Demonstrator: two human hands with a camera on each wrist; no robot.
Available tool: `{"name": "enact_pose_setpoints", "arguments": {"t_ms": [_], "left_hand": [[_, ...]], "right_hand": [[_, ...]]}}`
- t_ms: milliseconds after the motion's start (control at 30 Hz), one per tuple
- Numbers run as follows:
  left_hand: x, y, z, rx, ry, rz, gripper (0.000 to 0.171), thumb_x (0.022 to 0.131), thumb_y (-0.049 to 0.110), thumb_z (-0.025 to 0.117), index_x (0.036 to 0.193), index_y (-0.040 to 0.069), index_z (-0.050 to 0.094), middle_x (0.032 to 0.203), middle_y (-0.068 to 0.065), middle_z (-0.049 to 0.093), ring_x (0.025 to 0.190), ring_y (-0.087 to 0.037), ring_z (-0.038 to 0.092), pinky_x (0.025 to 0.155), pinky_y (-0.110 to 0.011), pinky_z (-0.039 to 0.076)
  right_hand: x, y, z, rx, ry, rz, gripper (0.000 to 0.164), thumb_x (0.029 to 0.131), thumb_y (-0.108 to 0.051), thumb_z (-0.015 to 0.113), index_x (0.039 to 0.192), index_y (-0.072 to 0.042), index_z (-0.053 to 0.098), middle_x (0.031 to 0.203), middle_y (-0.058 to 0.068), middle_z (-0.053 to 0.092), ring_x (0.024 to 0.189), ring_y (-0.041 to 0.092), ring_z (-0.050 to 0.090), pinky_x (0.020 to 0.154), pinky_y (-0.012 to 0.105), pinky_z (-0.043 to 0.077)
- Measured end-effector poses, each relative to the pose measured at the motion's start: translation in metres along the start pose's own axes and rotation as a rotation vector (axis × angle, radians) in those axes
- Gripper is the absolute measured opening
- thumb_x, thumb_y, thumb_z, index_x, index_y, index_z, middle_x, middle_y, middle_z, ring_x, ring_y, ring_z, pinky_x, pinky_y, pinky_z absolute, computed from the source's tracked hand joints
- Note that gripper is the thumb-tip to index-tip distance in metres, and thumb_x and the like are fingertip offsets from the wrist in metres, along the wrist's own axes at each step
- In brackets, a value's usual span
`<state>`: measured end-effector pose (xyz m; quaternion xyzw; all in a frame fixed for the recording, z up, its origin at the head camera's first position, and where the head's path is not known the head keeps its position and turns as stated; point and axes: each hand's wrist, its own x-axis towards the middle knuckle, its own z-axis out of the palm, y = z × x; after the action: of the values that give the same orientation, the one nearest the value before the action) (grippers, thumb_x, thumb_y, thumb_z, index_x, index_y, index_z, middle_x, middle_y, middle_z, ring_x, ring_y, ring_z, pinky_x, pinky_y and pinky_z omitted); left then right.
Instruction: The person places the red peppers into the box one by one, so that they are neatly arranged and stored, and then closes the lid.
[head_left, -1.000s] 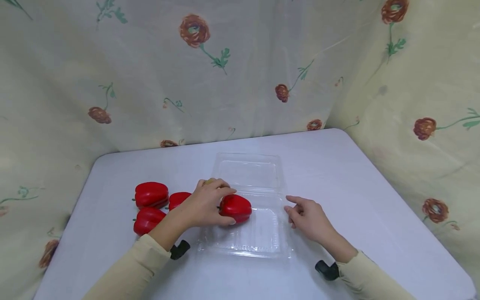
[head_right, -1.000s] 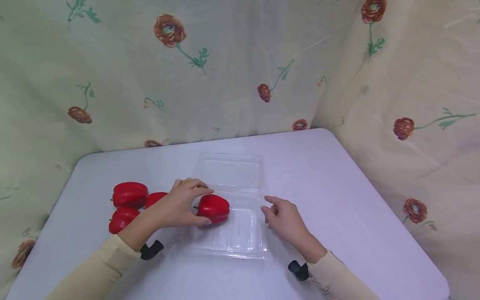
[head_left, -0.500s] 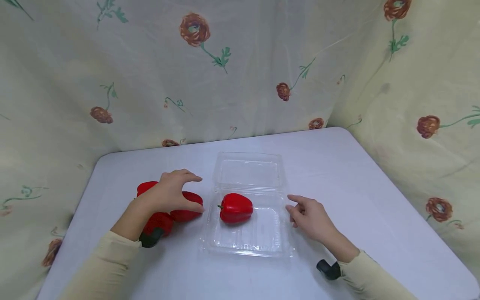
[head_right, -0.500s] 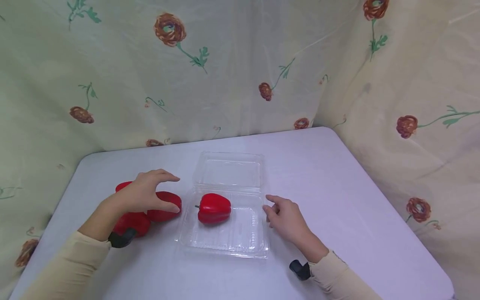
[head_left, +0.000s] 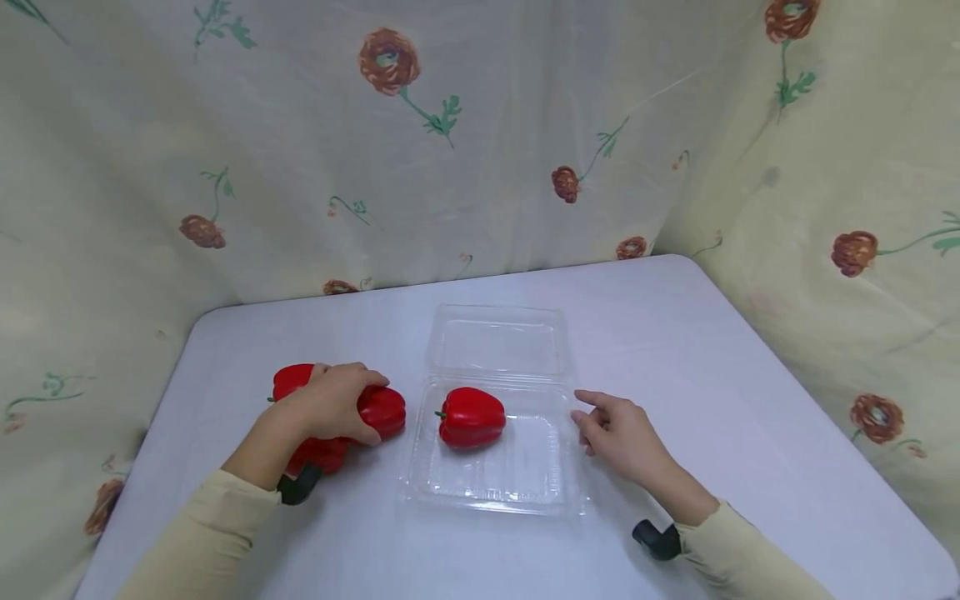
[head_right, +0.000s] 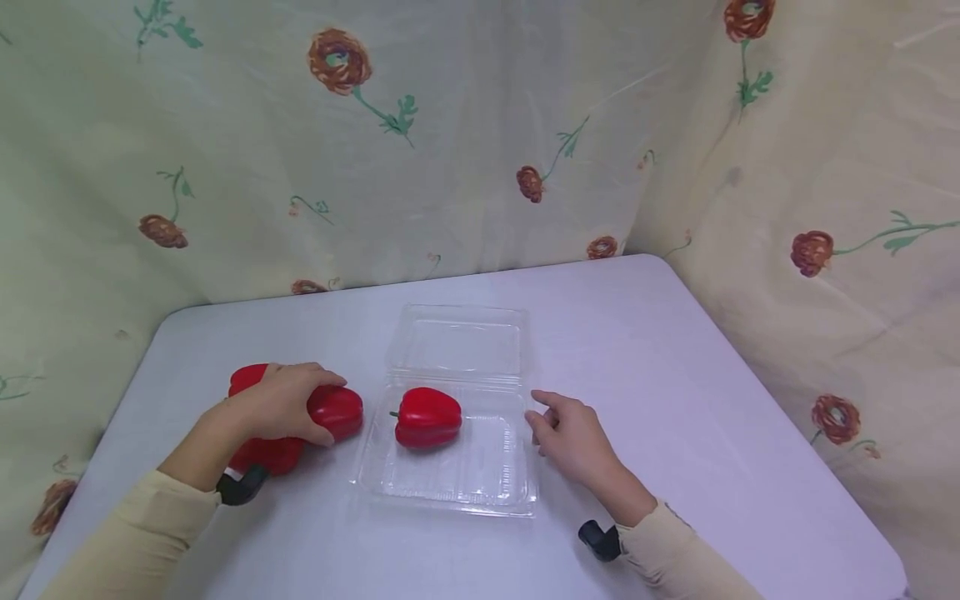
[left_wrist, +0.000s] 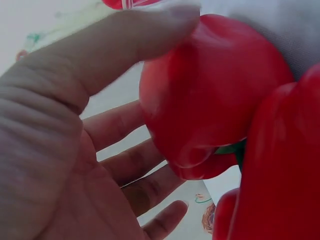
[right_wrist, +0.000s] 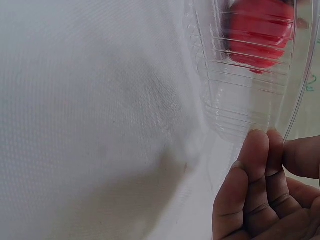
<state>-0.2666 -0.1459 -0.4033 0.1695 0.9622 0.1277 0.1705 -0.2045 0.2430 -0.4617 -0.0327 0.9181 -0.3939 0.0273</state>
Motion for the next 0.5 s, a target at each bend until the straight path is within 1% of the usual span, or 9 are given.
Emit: {"name": "enact_pose_setpoints", "arguments": {"t_ms": [100, 200, 333, 500], "left_hand": [[0.0, -0.001, 0.001, -0.014, 0.005, -0.018, 0.089, 0.057, 0.028, 0.096, 0.135, 0.015, 0.056, 0.121, -0.006, 0.059, 0.115, -0.031, 0.051, 0.072, -0.045, 0.056], [-0.001, -0.003, 0.0, -0.014, 0.022, -0.016, 0.088, 0.057, 0.028, 0.095, 0.135, 0.015, 0.056, 0.121, -0.006, 0.059, 0.115, -0.031, 0.051, 0.073, -0.046, 0.056], [-0.002, -0.005, -0.005, -0.004, 0.063, 0.019, 0.087, 0.058, 0.03, 0.095, 0.135, 0.013, 0.057, 0.12, -0.006, 0.06, 0.112, -0.03, 0.053, 0.079, -0.049, 0.054], [-0.005, 0.002, -0.016, 0.011, 0.127, 0.06, 0.087, 0.058, 0.03, 0.095, 0.134, 0.013, 0.057, 0.121, -0.008, 0.06, 0.111, -0.03, 0.054, 0.083, -0.052, 0.052]], "right_hand": [[0.0, 0.0, 0.001, -0.005, 0.002, 0.0, 0.043, 0.098, -0.016, 0.061, 0.136, 0.003, 0.054, 0.068, 0.001, 0.061, 0.058, 0.014, 0.059, 0.053, 0.026, 0.048], [-0.001, 0.0, 0.001, -0.008, 0.003, -0.002, 0.043, 0.098, -0.016, 0.061, 0.136, 0.003, 0.054, 0.068, 0.0, 0.061, 0.058, 0.014, 0.059, 0.053, 0.026, 0.048], [-0.001, 0.0, 0.0, 0.004, 0.0, 0.001, 0.043, 0.098, -0.015, 0.061, 0.136, 0.003, 0.054, 0.069, 0.001, 0.061, 0.059, 0.014, 0.059, 0.053, 0.026, 0.048], [-0.001, 0.0, 0.0, 0.009, 0.001, 0.011, 0.043, 0.098, -0.015, 0.061, 0.137, 0.003, 0.054, 0.069, 0.001, 0.061, 0.059, 0.014, 0.059, 0.053, 0.026, 0.048]]}}
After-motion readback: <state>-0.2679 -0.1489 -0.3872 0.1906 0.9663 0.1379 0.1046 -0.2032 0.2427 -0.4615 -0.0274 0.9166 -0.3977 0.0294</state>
